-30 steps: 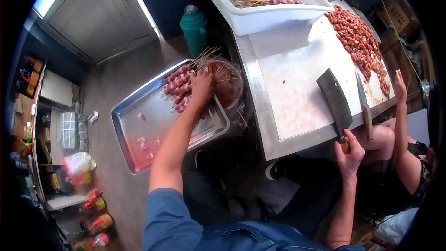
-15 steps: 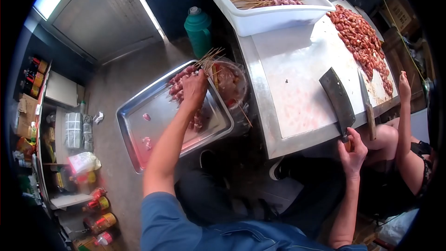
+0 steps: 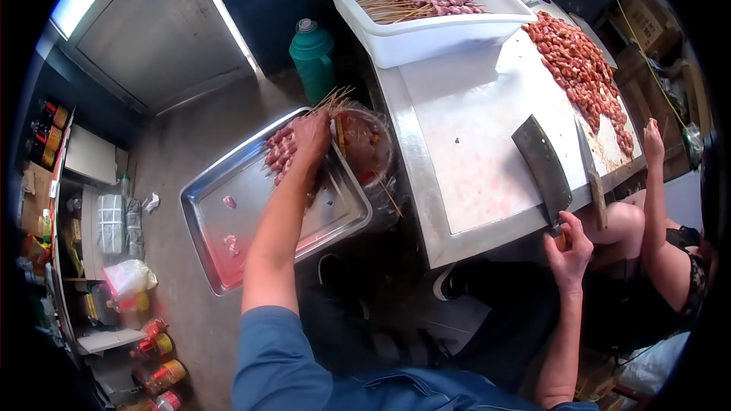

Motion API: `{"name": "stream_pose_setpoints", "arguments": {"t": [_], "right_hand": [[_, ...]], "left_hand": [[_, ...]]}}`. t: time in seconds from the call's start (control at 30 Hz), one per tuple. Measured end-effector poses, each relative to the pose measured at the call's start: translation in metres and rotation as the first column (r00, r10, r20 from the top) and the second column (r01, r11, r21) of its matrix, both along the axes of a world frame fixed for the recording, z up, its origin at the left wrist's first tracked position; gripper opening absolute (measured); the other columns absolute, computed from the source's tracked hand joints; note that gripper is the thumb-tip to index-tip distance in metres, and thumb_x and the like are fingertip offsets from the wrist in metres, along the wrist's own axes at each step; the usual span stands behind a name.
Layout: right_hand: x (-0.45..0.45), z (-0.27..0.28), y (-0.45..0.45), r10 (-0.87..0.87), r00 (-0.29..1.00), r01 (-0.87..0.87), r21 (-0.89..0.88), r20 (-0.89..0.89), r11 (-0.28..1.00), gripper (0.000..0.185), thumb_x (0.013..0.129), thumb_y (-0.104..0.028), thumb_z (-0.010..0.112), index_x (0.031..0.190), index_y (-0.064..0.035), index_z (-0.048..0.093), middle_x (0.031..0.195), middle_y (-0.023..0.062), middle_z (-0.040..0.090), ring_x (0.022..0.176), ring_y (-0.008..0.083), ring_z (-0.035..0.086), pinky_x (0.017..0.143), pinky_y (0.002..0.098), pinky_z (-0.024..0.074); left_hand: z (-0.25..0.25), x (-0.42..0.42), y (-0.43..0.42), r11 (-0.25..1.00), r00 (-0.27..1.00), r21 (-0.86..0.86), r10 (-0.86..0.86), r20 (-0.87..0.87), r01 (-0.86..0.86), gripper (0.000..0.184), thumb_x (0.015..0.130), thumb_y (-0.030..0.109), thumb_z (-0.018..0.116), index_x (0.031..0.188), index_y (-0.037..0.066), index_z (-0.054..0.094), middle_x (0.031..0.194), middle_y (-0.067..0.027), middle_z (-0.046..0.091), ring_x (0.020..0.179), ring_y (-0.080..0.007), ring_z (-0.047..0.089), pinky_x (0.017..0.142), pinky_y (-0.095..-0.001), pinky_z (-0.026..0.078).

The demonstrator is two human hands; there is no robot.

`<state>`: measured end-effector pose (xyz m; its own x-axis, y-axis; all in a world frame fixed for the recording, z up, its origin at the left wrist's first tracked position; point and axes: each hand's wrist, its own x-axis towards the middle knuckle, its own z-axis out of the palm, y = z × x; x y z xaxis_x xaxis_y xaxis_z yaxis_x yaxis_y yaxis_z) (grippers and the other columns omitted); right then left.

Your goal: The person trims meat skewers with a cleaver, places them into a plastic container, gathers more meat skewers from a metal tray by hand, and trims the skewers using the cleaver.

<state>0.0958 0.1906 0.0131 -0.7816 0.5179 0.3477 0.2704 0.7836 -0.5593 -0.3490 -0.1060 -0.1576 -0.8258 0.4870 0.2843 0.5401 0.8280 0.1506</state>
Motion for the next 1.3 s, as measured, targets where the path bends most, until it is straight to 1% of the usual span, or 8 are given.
{"name": "stream_pose_setpoints", "arguments": {"t": [0.3, 0.37, 0.5, 0.57, 0.83, 0.97, 1.1, 1.3], "right_hand": [[0.0, 0.001, 0.001, 0.012, 1.0, -0.014, -0.083, -0.022, 0.996, 0.044, 0.074, -0.002, 0.074, 0.116, -0.0028, 0.06, 0.074, 0.0037, 0.059, 0.064, 0.0099, 0.056, 0.062, 0.0224, 0.0466], [0.003, 0.003, 0.002, 0.007, 1.0, -0.009, -0.114, -0.016, 0.993, 0.045, 0.075, -0.003, 0.075, 0.117, -0.0028, 0.06, 0.074, 0.0038, 0.058, 0.064, 0.0101, 0.055, 0.063, 0.0225, 0.0466], [0.009, 0.005, 0.004, 0.014, 0.999, -0.011, -0.106, 0.032, 0.994, 0.044, 0.076, -0.007, 0.077, 0.117, -0.0017, 0.061, 0.08, 0.0075, 0.061, 0.068, 0.0147, 0.058, 0.066, 0.0253, 0.0485], [0.012, 0.004, 0.006, 0.089, 0.995, -0.087, 0.03, -0.05, 0.996, 0.042, 0.075, -0.008, 0.078, 0.114, -0.0015, 0.063, 0.089, 0.0119, 0.067, 0.073, 0.0204, 0.063, 0.071, 0.0287, 0.0519], [0.025, 0.006, 0.007, 0.091, 0.988, -0.087, 0.038, -0.121, 0.995, 0.034, 0.075, -0.013, 0.079, 0.104, -0.0013, 0.066, 0.095, 0.0148, 0.069, 0.083, 0.0279, 0.069, 0.076, 0.0327, 0.0551], [0.029, 0.007, 0.009, 0.075, 0.99, -0.068, 0.058, -0.12, 0.996, 0.033, 0.076, -0.018, 0.077, 0.104, -0.0027, 0.067, 0.096, 0.0141, 0.069, 0.084, 0.0297, 0.069, 0.076, 0.0342, 0.0551], [0.031, 0.003, 0.011, 0.07, 0.992, -0.064, 0.055, -0.107, 0.996, 0.032, 0.077, -0.021, 0.076, 0.102, -0.0028, 0.067, 0.094, 0.014, 0.069, 0.083, 0.0292, 0.069, 0.076, 0.0343, 0.055], [0.035, 0.001, 0.012, 0.05, 0.985, -0.042, 0.049, -0.166, 0.998, 0.029, 0.075, -0.02, 0.077, 0.098, -0.0036, 0.068, 0.09, 0.0126, 0.069, 0.078, 0.0298, 0.068, 0.072, 0.0344, 0.0553]], "left_hand": [[0.053, 0.042, -0.052, 0.999, 0.969, 0.024, -0.041, -0.242, 0.048, 0.017, 0.09, 0.02, 0.057, 0.081, 0.005, 0.057, 0.065, -0.0173, 0.063, 0.064, -0.0391, 0.063, 0.066, -0.0461, 0.046], [0.085, 0.06, -0.064, 0.985, 0.948, 0.155, 0.123, -0.292, -0.08, 0.021, 0.091, 0.022, 0.06, 0.079, 0.006, 0.056, 0.062, -0.0163, 0.062, 0.058, -0.037, 0.06, 0.063, -0.0429, 0.046], [0.128, 0.08, -0.092, 0.954, 0.899, 0.294, 0.177, -0.401, -0.057, 0.02, 0.093, 0.02, 0.06, 0.08, 0.006, 0.056, 0.06, -0.014, 0.06, 0.058, -0.0346, 0.058, 0.062, -0.0417, 0.046], [0.152, 0.092, -0.099, 0.956, 0.904, 0.291, 0.16, -0.397, -0.042, 0.019, 0.092, 0.02, 0.06, 0.081, 0.006, 0.056, 0.061, -0.0143, 0.06, 0.061, -0.0344, 0.059, 0.063, -0.0418, 0.046], [0.26, 0.144, -0.051, 0.931, 0.78, 0.161, -0.169, -0.603, 0.326, 0.012, 0.087, 0.008, 0.065, 0.079, 0.005, 0.057, 0.064, -0.0091, 0.059, 0.064, -0.0306, 0.059, 0.066, -0.0407, 0.047], [0.301, 0.177, 0.011, 0.743, 0.583, 0.096, -0.431, -0.688, 0.663, 0.011, 0.08, -0.001, 0.069, 0.081, 0.007, 0.06, 0.072, -0.006, 0.064, 0.064, -0.0248, 0.061, 0.071, -0.0369, 0.05], [0.306, 0.211, 0.077, 0.633, 0.433, -0.09, -0.619, -0.655, 0.769, 0.01, 0.078, 0.003, 0.068, 0.081, 0.008, 0.06, 0.069, -0.0037, 0.06, 0.068, -0.0212, 0.06, 0.077, -0.0356, 0.049], [0.259, 0.256, 0.146, 0.288, 0.067, -0.331, -0.835, -0.545, 0.898, 0.011, 0.082, 0.013, 0.067, 0.081, 0.011, 0.056, 0.065, 0.0004, 0.048, 0.069, -0.0146, 0.055, 0.085, -0.0348, 0.046]]}}
